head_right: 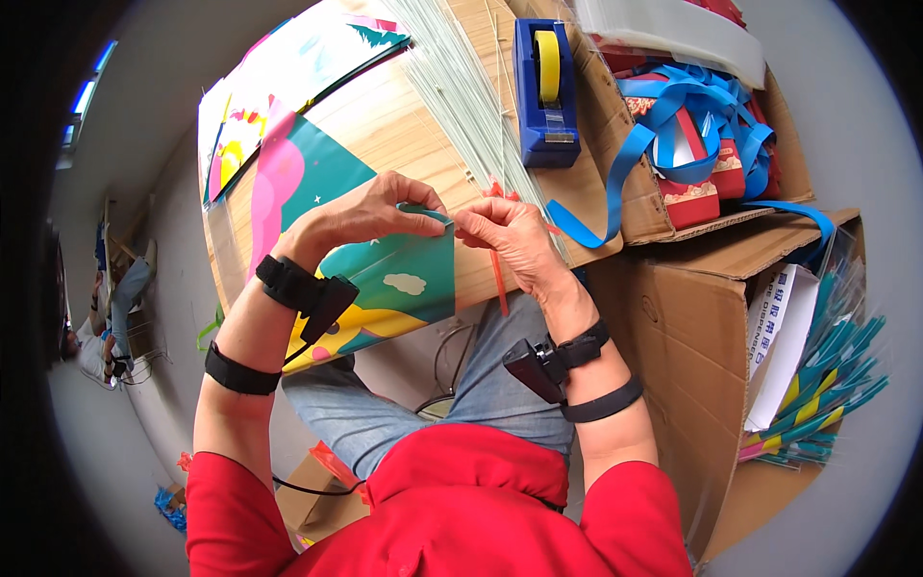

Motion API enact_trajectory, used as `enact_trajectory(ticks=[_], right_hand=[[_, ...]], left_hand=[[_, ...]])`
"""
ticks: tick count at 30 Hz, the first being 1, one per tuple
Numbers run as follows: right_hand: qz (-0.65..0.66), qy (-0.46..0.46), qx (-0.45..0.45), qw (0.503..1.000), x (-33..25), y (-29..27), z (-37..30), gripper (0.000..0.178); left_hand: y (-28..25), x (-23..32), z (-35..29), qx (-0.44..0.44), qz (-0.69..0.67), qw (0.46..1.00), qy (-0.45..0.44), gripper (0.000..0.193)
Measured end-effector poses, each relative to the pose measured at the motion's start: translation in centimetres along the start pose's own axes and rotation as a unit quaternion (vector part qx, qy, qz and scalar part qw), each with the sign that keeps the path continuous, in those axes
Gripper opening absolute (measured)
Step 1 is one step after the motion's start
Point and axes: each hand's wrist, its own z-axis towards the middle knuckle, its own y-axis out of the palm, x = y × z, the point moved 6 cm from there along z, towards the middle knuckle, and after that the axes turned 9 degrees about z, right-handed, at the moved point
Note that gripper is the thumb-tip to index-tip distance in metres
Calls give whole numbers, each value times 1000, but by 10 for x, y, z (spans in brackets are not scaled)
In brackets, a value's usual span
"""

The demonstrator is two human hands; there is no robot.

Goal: The person assembles a Pikachu-themed kite by inserting a clear plastic rod into a sleeve on the kite fabric. They smooth the fabric, insert the rod, and adjust the kite's position on the table.

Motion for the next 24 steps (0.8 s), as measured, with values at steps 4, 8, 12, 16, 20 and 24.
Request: enact_trajectory(ticks=[4,8,12,16,20,24], right_hand=[[-58,-20,10,998,-7,3,0,15],[-131,-59,10,990,-19,11,-4,15],[-190,-101,25,976,-25,13,-6,17],[-207,-147,49,966,-24,17,-7,16],[-244,-138,60,958,-16,15,-6,17],[-251,-148,82,953,-12,20,-1,16]], left_hand=[[0,-3,2,8,-5,1000,16,23],[0,-3,3,-1,-12,1000,2,24],[1,-11,5,-41,-102,993,-33,25],[-2,-1,4,23,-5,999,33,25],[-5,0,5,45,33,998,16,25],[-10,-6,12,85,106,989,57,25]])
